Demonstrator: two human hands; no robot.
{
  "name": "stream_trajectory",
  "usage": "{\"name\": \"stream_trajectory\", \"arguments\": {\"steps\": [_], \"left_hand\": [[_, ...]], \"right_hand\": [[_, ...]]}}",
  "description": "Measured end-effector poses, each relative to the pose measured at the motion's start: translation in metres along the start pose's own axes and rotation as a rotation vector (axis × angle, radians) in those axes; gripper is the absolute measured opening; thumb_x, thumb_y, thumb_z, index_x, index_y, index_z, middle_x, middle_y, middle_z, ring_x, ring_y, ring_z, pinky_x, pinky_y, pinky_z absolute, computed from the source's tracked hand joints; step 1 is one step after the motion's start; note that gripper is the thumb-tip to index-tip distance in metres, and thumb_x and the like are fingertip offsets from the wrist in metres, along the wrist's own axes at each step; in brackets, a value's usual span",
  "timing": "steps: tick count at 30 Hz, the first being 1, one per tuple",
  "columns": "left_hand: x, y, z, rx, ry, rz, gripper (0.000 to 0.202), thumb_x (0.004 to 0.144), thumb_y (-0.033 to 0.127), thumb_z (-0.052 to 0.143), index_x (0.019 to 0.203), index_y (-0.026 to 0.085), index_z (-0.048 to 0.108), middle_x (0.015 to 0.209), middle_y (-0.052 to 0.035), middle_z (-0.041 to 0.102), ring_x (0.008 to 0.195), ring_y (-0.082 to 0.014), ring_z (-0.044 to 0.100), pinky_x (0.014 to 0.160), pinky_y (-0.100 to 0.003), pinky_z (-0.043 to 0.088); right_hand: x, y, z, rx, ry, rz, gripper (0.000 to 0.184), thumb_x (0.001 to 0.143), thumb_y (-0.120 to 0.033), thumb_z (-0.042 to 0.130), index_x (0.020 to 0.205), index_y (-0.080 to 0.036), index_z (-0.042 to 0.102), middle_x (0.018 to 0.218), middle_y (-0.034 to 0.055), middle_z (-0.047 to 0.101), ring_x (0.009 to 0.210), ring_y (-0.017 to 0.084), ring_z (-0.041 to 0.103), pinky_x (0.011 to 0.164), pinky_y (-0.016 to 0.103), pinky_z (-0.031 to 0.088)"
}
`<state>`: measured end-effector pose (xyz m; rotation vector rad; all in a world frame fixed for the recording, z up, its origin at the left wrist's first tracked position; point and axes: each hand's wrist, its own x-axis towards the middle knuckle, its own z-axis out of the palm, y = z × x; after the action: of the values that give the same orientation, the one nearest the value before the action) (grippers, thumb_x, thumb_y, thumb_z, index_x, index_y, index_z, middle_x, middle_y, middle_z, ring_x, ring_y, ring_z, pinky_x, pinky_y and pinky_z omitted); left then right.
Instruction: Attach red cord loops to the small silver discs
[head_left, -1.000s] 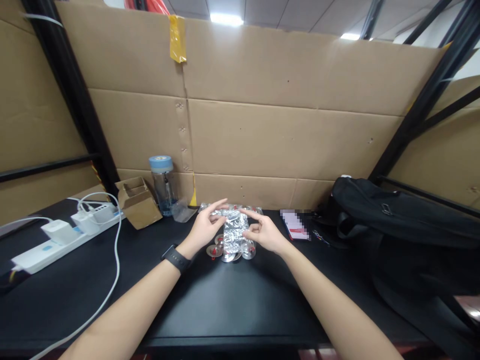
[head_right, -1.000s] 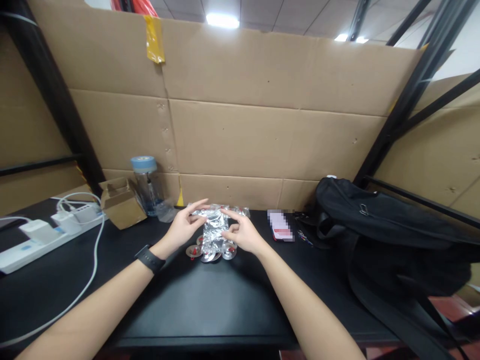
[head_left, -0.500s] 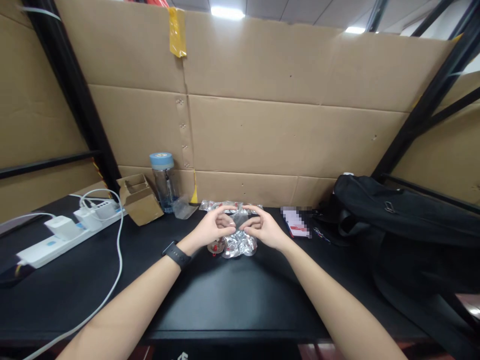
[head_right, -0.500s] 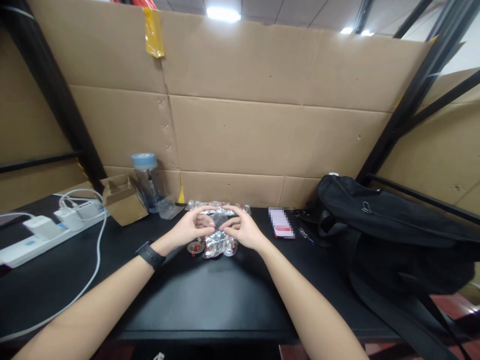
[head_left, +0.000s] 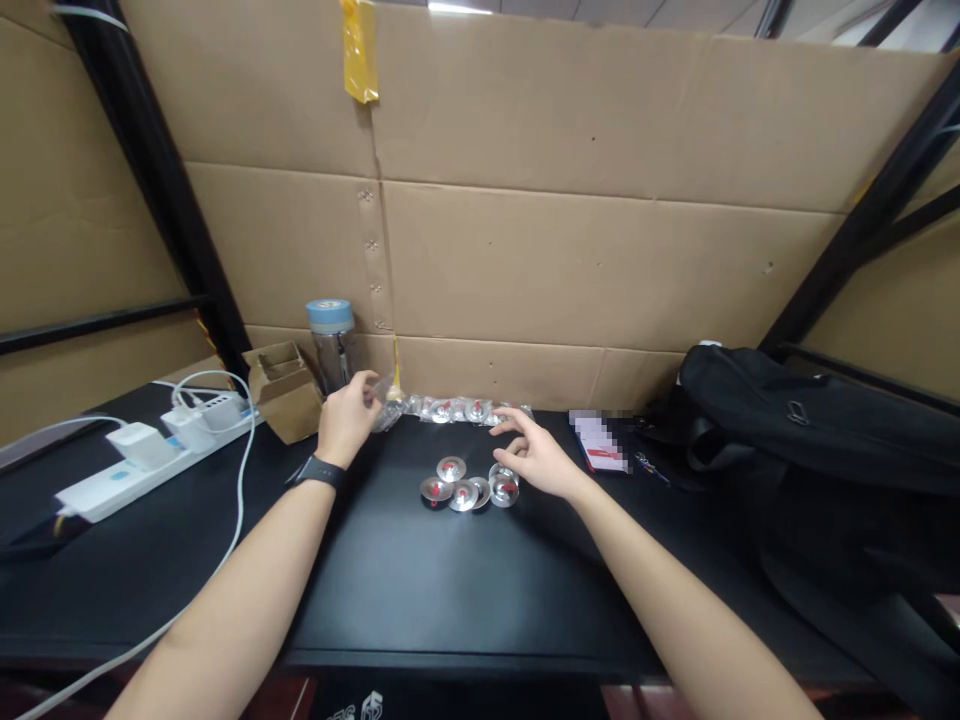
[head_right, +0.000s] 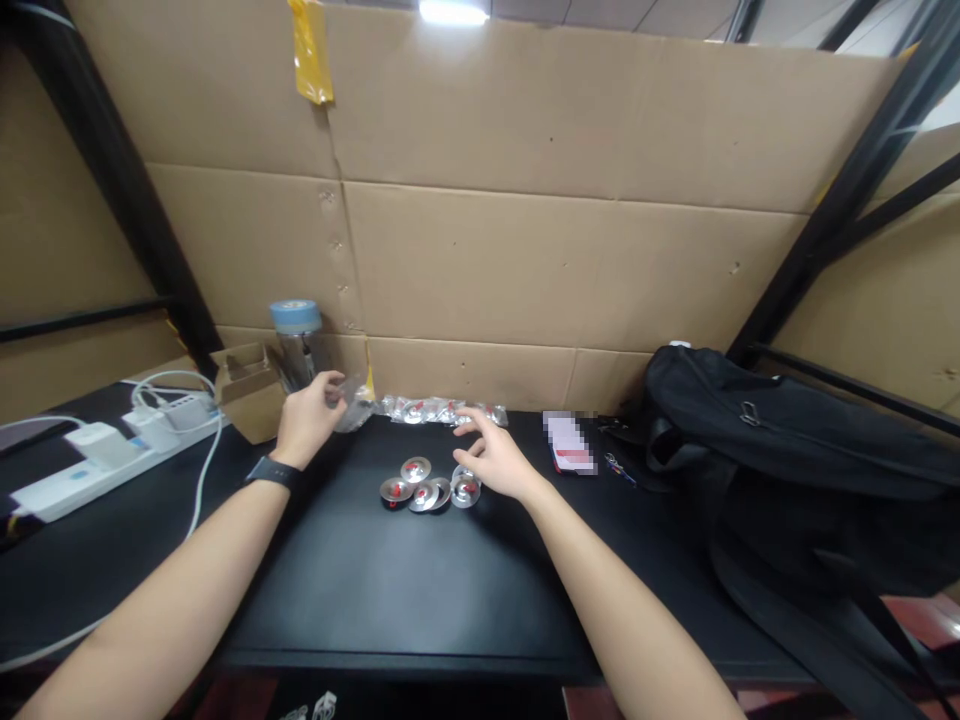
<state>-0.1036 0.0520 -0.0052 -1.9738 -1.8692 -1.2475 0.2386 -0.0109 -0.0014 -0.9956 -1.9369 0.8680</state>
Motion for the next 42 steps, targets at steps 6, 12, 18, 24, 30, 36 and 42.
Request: {"name": "stream_trajectory", "arguments": {"steps": [6, 12, 18, 24, 30, 36, 42], "left_hand": [[-0.006, -0.005, 0.011, 0.294, -0.041, 0.112, 0.047, 0.085, 0.011, 0.051, 0.13, 0.02, 0.057, 0.116, -0.0141, 0.066, 0.106, -0.0283, 0.06, 0.087, -0.035, 0.048], [-0.011, 0.0, 0.012, 0.396, 0.031, 0.08, 0.05, 0.09, 0.012, 0.046, 0.139, 0.022, 0.052, 0.133, -0.0191, 0.054, 0.117, -0.0364, 0.048, 0.09, -0.047, 0.041], [-0.008, 0.009, 0.008, 0.438, 0.041, 0.132, 0.047, 0.089, 0.019, 0.051, 0.136, 0.019, 0.053, 0.131, -0.0187, 0.054, 0.117, -0.0359, 0.049, 0.092, -0.046, 0.041], [-0.01, 0.015, 0.027, 0.388, -0.248, 0.225, 0.038, 0.099, 0.033, 0.04, 0.124, 0.012, 0.06, 0.12, -0.0182, 0.062, 0.105, -0.0294, 0.062, 0.095, -0.039, 0.046], [-0.015, 0.01, 0.035, 0.429, -0.408, 0.081, 0.045, 0.098, 0.043, 0.041, 0.131, 0.014, 0.054, 0.122, -0.018, 0.064, 0.102, -0.0311, 0.066, 0.087, -0.039, 0.05], [-0.017, 0.017, 0.033, 0.412, -0.375, 0.108, 0.044, 0.097, 0.041, 0.043, 0.13, 0.014, 0.055, 0.126, -0.0174, 0.061, 0.11, -0.0319, 0.062, 0.088, -0.039, 0.05], [-0.022, 0.035, 0.027, 0.317, -0.276, 0.217, 0.039, 0.094, 0.033, 0.047, 0.128, 0.015, 0.056, 0.126, -0.0169, 0.06, 0.111, -0.0312, 0.058, 0.091, -0.041, 0.049]], "right_hand": [[-0.002, -0.001, 0.005, -0.031, -0.044, -0.003, 0.059, 0.083, -0.022, 0.066, 0.138, -0.029, 0.046, 0.125, 0.0097, 0.061, 0.063, 0.009, 0.069, 0.056, 0.021, 0.053], [-0.002, -0.002, 0.004, -0.052, -0.03, -0.011, 0.059, 0.083, -0.021, 0.066, 0.138, -0.029, 0.047, 0.127, 0.0103, 0.059, 0.064, 0.009, 0.069, 0.057, 0.022, 0.053], [-0.001, -0.004, 0.003, -0.061, -0.028, -0.016, 0.058, 0.084, -0.021, 0.066, 0.138, -0.029, 0.046, 0.127, 0.0103, 0.058, 0.067, 0.01, 0.069, 0.058, 0.022, 0.054], [-0.002, -0.006, 0.003, -0.078, -0.044, -0.017, 0.058, 0.085, -0.02, 0.065, 0.139, -0.03, 0.045, 0.128, 0.0096, 0.058, 0.07, 0.01, 0.07, 0.061, 0.022, 0.053], [0.006, 0.018, -0.012, -0.274, 0.037, -0.051, 0.048, 0.087, -0.019, 0.061, 0.133, -0.026, 0.052, 0.124, 0.0081, 0.062, 0.075, 0.013, 0.068, 0.075, 0.031, 0.056], [0.023, 0.06, -0.034, -0.77, 0.204, 0.019, 0.044, 0.085, -0.017, 0.059, 0.13, -0.019, 0.059, 0.132, 0.0134, 0.062, 0.123, 0.029, 0.055, 0.103, 0.046, 0.043], [0.067, 0.059, -0.017, -0.846, 0.008, -0.003, 0.057, 0.089, -0.032, 0.062, 0.144, -0.024, 0.048, 0.152, 0.0121, 0.049, 0.138, 0.031, 0.043, 0.105, 0.048, 0.036]]}}
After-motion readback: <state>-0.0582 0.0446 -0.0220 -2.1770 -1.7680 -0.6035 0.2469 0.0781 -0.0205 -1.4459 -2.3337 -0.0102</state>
